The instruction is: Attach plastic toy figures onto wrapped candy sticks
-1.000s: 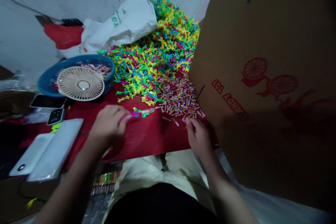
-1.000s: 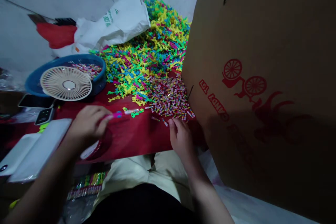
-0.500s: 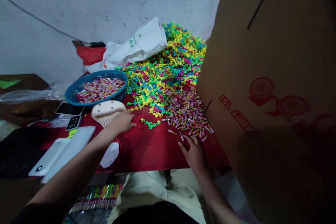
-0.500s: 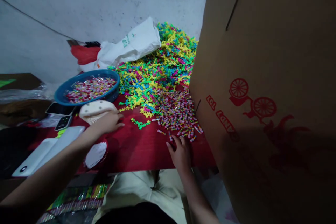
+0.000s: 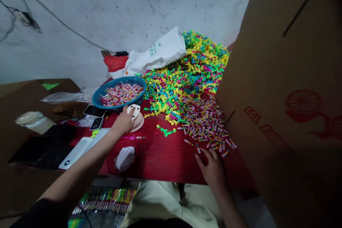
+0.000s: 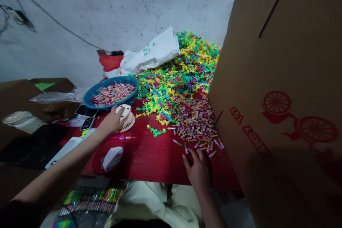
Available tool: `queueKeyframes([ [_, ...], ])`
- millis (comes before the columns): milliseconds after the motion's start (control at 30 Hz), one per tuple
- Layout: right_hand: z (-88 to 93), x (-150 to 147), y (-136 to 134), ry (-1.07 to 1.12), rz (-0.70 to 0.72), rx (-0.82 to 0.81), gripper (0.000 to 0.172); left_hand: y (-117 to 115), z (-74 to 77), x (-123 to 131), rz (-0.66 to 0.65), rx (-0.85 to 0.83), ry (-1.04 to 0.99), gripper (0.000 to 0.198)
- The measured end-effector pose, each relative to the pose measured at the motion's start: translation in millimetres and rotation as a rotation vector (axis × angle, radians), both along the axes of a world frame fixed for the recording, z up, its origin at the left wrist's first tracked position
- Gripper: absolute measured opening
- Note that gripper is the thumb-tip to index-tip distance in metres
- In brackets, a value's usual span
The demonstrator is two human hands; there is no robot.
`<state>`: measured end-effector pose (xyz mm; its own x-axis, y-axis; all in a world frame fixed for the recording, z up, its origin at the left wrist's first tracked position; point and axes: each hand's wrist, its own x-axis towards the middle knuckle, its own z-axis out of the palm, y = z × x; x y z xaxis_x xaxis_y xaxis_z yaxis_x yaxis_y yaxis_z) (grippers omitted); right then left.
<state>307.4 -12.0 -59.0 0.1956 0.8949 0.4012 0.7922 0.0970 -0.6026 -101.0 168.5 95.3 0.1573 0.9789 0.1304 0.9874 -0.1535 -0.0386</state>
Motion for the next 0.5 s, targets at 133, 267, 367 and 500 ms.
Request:
queueKeyframes([
  [133,-3.0,1.4,0.2,0.004,0.008,0.005,0.051,10.6,5.5,-6.0,-0.001,0.090,-0.109,0.057],
  [267,1.7,0.9,-0.4,0.074,-0.018,0.022,0.051,10.5,20.7,-7.1,-0.011,0.176,-0.246,0.051],
  [367,21.2,-11.3,-3.0,0.181,-0.031,0.110,0.046,3.7,33.6,-3.4,-0.034,0.210,-0.354,0.050],
  [500,68.5,-51.6,-2.7,0.382,0.172,0.151,0.052,-14.6,52.8,16.6,-0.055,0.154,-0.563,0.047],
])
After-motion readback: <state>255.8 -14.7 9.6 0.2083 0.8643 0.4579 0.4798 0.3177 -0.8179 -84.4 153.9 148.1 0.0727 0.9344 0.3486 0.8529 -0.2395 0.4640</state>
